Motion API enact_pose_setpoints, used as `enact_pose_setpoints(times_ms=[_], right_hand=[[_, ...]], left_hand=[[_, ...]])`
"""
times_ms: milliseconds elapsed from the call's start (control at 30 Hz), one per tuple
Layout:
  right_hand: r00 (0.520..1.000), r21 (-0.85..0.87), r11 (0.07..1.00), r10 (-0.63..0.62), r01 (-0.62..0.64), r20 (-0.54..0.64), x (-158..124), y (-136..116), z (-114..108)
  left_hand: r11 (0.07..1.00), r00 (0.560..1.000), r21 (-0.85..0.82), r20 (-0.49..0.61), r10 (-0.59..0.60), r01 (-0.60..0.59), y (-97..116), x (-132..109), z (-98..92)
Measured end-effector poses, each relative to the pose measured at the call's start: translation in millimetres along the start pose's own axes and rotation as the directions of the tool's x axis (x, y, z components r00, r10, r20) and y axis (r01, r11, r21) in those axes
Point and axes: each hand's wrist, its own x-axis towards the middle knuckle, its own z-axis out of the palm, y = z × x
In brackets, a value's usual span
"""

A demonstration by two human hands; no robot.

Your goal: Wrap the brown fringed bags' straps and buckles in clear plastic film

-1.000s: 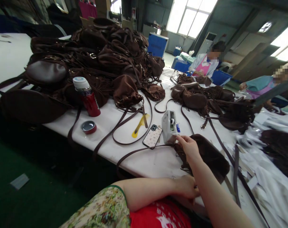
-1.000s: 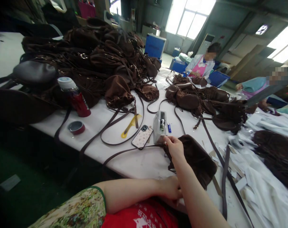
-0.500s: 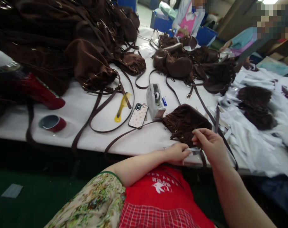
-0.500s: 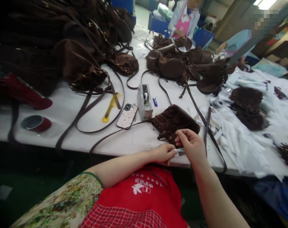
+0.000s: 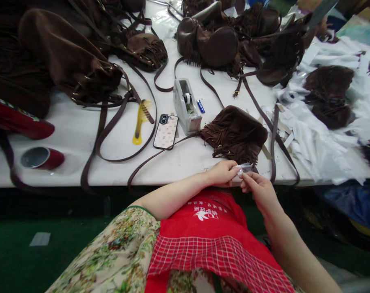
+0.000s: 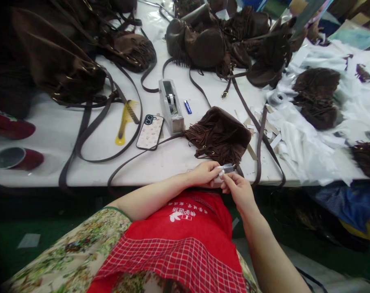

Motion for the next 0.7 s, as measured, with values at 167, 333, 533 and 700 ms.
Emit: enact_pose_setpoints(times_ms=[167,333,533,700], right_hand=[[0.996,-0.005,0.996,0.086,-0.086,-0.030,6,5,3],[0.994,-0.013,0.994,0.109,-0.109,0.003,10,12,-1],[0.979,0.099,0.977,0.180,-0.189,0.091,11,17,-2],[0.990,0.115,0.984,0.138,-0.135,-0.016,17,20,20]], left_hand=[[0.995,1.000,-0.096,-0.002,0.026,-0.026,-1,0,1.0],[0.977,1.000,-0.213,0.012,-0.022,0.024,0,1,2.1],[0.967,0.996,-0.249,-0.054,-0.078,0.062,0,3,7.0],[0.959,0.995,-0.274,-0.052,-0.086,0.068,6,0,7.8]])
